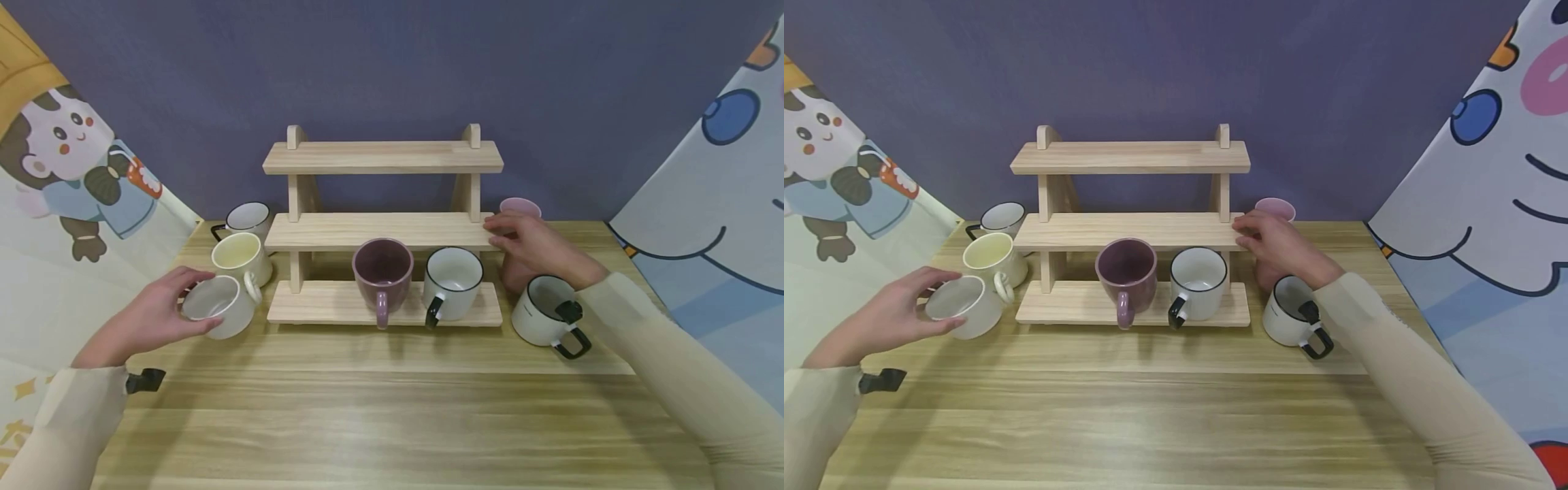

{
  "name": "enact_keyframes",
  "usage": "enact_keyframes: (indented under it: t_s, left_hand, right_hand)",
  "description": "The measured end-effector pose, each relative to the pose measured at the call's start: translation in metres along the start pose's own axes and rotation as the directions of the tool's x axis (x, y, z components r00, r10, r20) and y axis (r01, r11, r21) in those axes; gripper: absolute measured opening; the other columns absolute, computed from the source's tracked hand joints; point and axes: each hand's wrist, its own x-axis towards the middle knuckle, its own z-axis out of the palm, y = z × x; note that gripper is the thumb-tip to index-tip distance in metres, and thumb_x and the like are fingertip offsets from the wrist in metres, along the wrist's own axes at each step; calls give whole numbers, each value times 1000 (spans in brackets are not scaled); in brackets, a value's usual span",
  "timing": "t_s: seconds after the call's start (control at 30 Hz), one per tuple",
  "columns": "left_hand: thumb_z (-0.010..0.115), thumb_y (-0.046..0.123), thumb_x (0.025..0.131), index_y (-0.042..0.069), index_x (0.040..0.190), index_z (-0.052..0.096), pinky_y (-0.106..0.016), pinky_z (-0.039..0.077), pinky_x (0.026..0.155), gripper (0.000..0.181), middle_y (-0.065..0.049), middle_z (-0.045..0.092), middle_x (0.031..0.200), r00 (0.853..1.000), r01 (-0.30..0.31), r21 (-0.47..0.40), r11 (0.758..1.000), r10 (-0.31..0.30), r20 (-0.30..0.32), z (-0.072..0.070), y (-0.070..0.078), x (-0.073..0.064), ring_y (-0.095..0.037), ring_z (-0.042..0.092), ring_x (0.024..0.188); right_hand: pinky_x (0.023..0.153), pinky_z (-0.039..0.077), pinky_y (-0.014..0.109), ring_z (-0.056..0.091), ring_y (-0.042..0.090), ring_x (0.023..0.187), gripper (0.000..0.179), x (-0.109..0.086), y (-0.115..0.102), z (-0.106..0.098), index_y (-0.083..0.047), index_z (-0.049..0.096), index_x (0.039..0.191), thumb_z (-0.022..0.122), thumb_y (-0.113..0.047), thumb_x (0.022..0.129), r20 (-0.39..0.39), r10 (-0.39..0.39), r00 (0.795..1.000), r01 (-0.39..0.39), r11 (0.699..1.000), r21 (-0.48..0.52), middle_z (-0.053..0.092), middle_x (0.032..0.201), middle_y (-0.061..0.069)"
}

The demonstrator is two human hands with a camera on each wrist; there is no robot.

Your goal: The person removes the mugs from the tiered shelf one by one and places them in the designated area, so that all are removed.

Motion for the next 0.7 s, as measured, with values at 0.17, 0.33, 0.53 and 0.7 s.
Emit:
enact_keyframes:
  t_s: [0.17,0.33,0.53,0.7]
  left_hand:
    - [89,30,63,-5,116,57,-33,48,63,71,-12,58,103,1000,7,6,1000,-8,28,4,-8,-2,-23,55,82]
    - [88,32,64,-7,117,55,-36,48,63,74,-15,57,103,998,35,10,999,-36,57,10,-17,-2,-27,56,83]
    - [87,35,64,-8,117,55,-42,47,66,75,-16,57,102,995,50,24,998,-52,84,17,-21,-1,-29,55,84]
    - [86,38,65,-8,116,56,-45,46,68,76,-18,57,103,993,59,36,998,-62,99,20,-22,2,-31,55,86]
  right_hand:
    - [90,45,51,56,39,109,32,0,0,0,11,57,121,61,0,91,9,-1,1000,1,1000,5,52,127,27]
    - [90,45,50,55,39,110,32,0,0,0,11,56,121,60,0,91,14,2,1000,-2,1000,5,51,127,27]
    - [89,45,50,56,38,109,32,1,1,1,10,57,120,61,1,90,-3,-7,1000,7,1000,1,53,126,26]
    - [89,46,50,56,38,108,31,1,0,1,10,58,119,62,1,90,-10,-10,1000,10,1000,-6,53,126,26]
